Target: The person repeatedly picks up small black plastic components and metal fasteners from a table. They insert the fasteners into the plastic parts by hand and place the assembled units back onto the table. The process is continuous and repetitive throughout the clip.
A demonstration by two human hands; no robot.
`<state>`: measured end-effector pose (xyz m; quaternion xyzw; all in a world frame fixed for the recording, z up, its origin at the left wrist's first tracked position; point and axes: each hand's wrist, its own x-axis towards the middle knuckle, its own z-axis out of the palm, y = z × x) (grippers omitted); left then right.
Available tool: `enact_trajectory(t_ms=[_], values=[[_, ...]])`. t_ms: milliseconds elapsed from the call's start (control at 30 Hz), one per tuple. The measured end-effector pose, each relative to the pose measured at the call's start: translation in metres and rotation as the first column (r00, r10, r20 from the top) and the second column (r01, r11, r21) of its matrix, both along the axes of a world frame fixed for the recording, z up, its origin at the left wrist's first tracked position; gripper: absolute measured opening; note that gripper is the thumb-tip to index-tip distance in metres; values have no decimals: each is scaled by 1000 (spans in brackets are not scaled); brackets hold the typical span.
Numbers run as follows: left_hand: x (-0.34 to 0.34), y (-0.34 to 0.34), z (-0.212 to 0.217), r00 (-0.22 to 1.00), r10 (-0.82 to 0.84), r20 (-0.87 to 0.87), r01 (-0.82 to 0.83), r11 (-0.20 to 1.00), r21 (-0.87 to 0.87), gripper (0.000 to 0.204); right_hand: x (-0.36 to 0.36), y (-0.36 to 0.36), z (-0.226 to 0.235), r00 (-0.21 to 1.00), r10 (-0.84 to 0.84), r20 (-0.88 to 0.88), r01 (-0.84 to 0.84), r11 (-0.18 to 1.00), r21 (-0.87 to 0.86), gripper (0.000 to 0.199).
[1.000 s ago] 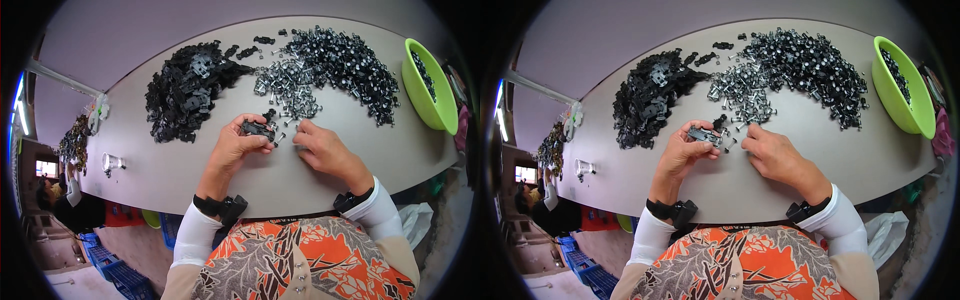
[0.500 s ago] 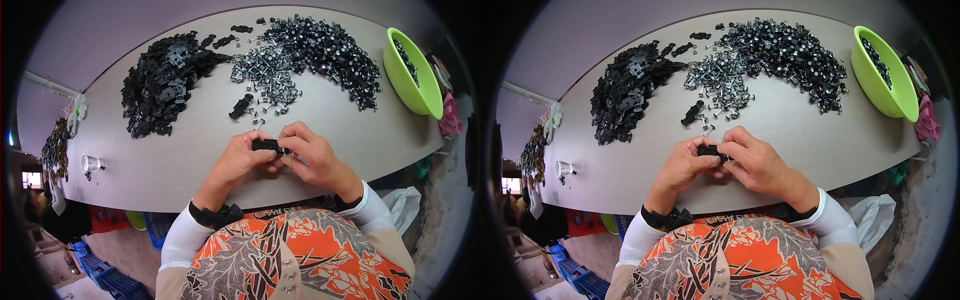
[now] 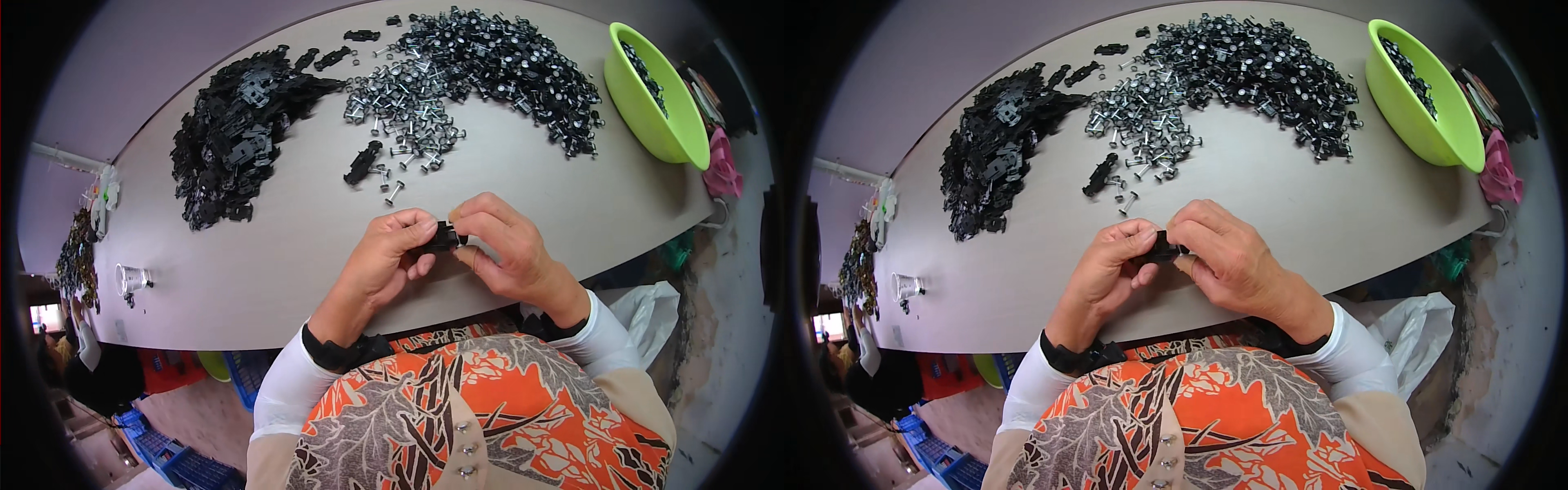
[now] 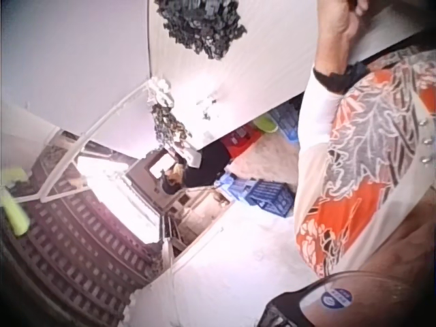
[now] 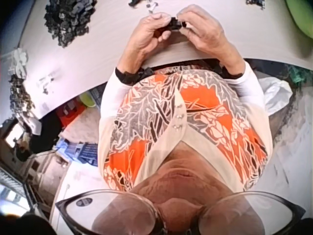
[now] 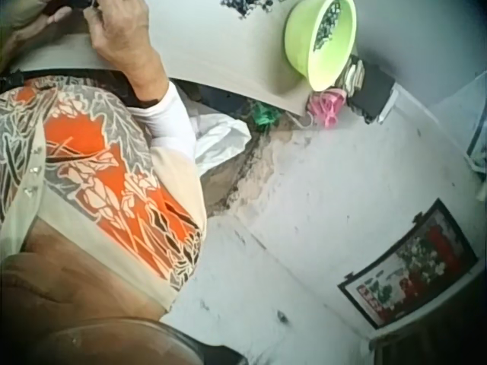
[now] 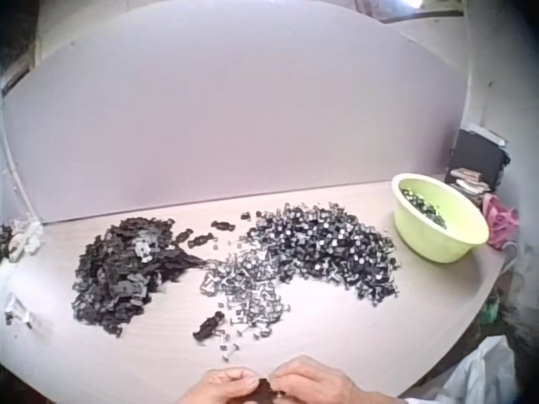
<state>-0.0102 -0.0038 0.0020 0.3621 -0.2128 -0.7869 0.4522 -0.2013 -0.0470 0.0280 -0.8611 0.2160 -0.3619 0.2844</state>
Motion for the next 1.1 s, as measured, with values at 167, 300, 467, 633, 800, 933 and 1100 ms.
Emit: enact_trajectory(t_ms=[167, 300, 467, 633, 800, 933, 1100], values=[[-8, 5, 1, 999, -10, -54, 11, 1000, 13, 16, -3, 3, -1, 1000, 17, 3, -17, 1000, -23, 32], [-7, 8, 0, 997, -14, -71, 15, 1000, 5, 16, -1, 9, -8, 1000, 14, 5, -13, 999, -50, 33], [0, 6, -7, 998, -45, 34, 47, 998, -51, 18, 4, 10, -13, 996, -48, 81, 37, 990, 134, 31], [-8, -1, 0, 988, 14, 154, -19, 999, 34, 19, -39, -21, -11, 989, -150, -9, 147, 951, 274, 26], [-7, 2, 2, 984, 32, 178, -39, 999, 35, 19, -106, -72, -8, 715, -675, -183, 653, 738, -172, 31], [-6, 0, 0, 986, 11, 167, -9, 1000, -15, 21, -126, -91, -24, 678, -712, -184, 621, 688, -375, 38], [-2, -1, 2, 988, -65, 141, 67, 998, -7, 18, -93, -80, -20, 803, -514, -301, 466, 857, -220, 32]])
